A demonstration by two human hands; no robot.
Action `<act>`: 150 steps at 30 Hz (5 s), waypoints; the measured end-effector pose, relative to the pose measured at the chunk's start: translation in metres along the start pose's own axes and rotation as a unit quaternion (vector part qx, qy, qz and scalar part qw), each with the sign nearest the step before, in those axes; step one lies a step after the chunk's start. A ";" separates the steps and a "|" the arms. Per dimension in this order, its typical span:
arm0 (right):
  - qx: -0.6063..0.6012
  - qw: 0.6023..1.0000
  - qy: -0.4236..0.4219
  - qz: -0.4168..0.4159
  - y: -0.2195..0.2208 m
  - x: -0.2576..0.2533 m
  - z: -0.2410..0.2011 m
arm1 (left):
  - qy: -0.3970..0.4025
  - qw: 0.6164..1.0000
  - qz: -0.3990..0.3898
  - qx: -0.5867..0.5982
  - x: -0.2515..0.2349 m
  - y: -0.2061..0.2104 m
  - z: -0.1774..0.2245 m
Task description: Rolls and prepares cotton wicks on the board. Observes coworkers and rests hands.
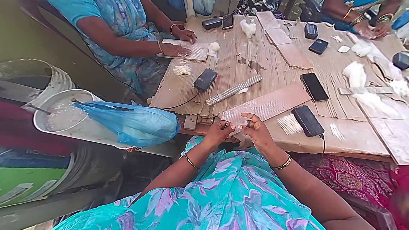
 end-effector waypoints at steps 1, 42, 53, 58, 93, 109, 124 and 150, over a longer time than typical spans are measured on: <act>-0.001 1.000 -0.002 0.006 0.001 0.000 0.000 | -0.001 1.000 0.002 0.002 0.000 0.000 0.000; 0.460 0.869 -0.081 0.164 -0.014 -0.074 0.034 | -0.013 0.914 -0.016 -0.405 -0.036 -0.017 -0.021; 0.555 0.795 -0.244 -0.010 -0.012 -0.090 0.028 | -0.021 0.880 -0.037 -0.473 -0.055 -0.009 -0.014; 0.648 0.722 -0.205 -0.134 -0.009 -0.085 0.047 | -0.061 0.879 -0.047 -0.470 -0.059 -0.012 -0.007; 0.677 0.685 -0.209 -0.171 -0.051 -0.014 0.048 | -0.113 0.862 -0.186 -0.459 -0.027 -0.022 -0.014; 0.673 0.698 -0.206 -0.131 -0.011 -0.077 0.050 | -0.082 0.860 -0.101 -0.494 -0.037 -0.031 -0.013; 0.584 0.755 -0.293 -0.049 -0.050 0.003 0.046 | -0.046 0.858 -0.154 -0.488 -0.010 -0.009 -0.014; 0.515 0.753 -0.382 0.145 -0.098 0.026 0.054 | 0.013 0.874 -0.176 -0.453 0.021 0.005 0.006</act>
Point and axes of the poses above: each hand's wrist, its own x-axis away from the middle knuckle, its own y-axis out of the palm, z = x × y, the point moved 2 cm from there along -x, towards the middle knuckle, and after that the axes turned 8 degrees about y, right-handed, at the moved point
